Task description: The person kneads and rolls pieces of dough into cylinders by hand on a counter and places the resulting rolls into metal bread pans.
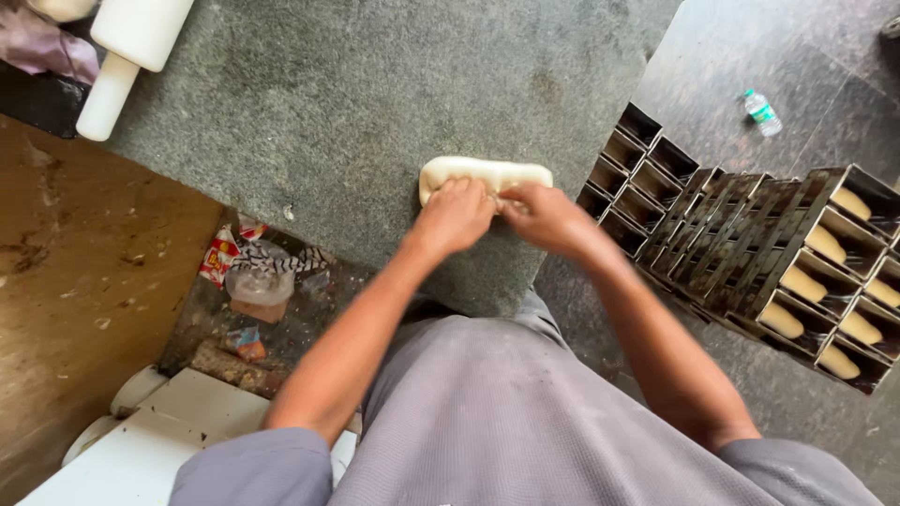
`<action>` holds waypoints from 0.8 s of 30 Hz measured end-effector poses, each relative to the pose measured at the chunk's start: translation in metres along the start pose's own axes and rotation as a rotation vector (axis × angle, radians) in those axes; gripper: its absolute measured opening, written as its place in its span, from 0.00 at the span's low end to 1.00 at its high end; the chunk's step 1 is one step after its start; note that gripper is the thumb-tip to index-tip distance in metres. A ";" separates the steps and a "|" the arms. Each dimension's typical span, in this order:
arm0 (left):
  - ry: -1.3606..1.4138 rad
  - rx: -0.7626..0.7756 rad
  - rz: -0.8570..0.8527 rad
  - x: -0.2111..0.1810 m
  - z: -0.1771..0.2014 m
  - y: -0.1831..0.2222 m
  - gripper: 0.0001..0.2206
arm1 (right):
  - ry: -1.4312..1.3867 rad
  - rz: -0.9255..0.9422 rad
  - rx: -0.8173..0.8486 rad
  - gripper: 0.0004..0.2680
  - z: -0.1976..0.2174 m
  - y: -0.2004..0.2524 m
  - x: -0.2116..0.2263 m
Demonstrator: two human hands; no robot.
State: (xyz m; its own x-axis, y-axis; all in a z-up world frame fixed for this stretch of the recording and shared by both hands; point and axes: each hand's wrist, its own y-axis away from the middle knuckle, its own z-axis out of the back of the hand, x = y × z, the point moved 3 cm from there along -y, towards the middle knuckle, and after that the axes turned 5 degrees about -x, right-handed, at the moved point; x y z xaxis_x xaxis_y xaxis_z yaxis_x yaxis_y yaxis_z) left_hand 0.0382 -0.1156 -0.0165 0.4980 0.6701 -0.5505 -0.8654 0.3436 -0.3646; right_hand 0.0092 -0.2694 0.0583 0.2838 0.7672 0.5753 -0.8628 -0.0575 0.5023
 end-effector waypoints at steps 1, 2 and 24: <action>-0.020 -0.027 -0.010 0.007 0.005 -0.009 0.08 | -0.049 0.030 -0.039 0.09 0.025 0.000 0.009; -0.040 -0.060 -0.002 0.008 0.010 -0.011 0.09 | -0.100 0.046 -0.063 0.10 0.045 0.006 0.014; -0.262 0.091 -0.049 -0.031 -0.009 0.093 0.29 | 0.507 0.418 -0.765 0.32 -0.121 0.029 -0.052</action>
State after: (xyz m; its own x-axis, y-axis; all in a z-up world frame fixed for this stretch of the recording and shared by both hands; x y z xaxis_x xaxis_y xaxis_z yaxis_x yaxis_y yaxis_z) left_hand -0.0571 -0.1102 -0.0402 0.5181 0.7947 -0.3163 -0.8481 0.4291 -0.3108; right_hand -0.0813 -0.2333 -0.0351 -0.1609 0.9707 0.1785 -0.9396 -0.0953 -0.3286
